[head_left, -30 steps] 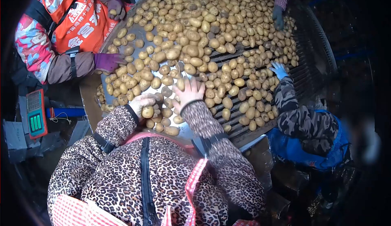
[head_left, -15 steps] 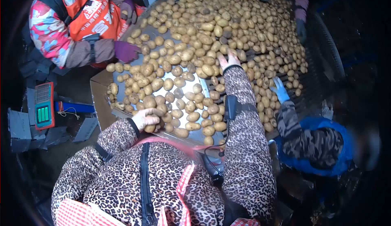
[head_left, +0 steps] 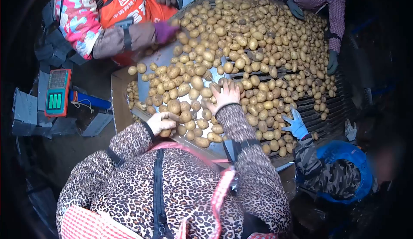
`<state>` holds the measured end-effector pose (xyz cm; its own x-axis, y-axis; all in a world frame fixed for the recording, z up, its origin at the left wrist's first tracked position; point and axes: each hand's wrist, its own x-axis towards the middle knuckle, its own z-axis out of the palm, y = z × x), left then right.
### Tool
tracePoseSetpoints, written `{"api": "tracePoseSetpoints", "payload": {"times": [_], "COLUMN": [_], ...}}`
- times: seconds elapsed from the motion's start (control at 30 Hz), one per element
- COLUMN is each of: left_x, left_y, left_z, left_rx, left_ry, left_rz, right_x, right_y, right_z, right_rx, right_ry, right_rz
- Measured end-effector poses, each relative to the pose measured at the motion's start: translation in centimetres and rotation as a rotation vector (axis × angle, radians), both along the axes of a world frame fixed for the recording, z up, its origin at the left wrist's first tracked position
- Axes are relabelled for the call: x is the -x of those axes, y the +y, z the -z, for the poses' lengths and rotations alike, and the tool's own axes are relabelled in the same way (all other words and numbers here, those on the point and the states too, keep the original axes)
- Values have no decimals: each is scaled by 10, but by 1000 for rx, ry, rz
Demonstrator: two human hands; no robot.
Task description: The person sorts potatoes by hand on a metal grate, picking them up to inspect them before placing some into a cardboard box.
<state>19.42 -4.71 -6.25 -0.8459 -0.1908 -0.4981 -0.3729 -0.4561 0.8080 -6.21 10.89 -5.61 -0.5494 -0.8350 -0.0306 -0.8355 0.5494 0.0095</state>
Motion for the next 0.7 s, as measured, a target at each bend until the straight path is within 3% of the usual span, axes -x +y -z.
{"api": "tracePoseSetpoints", "payload": {"times": [0.1,0.17,0.23,0.3,0.33,0.43,0.5,0.53,0.57,0.63,0.7], "left_x": [6,20,45,81,100,165,220,224,236,244,228], "left_y": [-10,-15,-35,-45,-44,-34,-32,-20,-28,-27,-32], "left_z": [7,6,7,-17,-37,-68,-26,-34,2,8,-16], "left_rx": [-160,39,162,1243,1444,1853,1848,1737,2066,2039,2062], "left_ry": [-35,15,-18,84,173,220,76,-113,30,-21,97], "left_rz": [-66,-116,5,222,241,445,600,633,908,919,970], "right_x": [-49,-69,-83,-88,-95,-106,-123,-130,-136,-149,-156], "right_y": [49,73,104,114,115,118,129,140,153,181,212], "right_z": [-27,-23,-25,-20,-26,-34,-32,-24,-16,-15,-6], "right_rx": [-232,-228,-97,156,306,509,444,425,405,422,470], "right_ry": [-98,-172,-268,-326,-148,-229,-184,-217,-250,-257,-312], "right_rz": [-67,-21,-53,10,-24,-13,20,56,92,230,379]}}
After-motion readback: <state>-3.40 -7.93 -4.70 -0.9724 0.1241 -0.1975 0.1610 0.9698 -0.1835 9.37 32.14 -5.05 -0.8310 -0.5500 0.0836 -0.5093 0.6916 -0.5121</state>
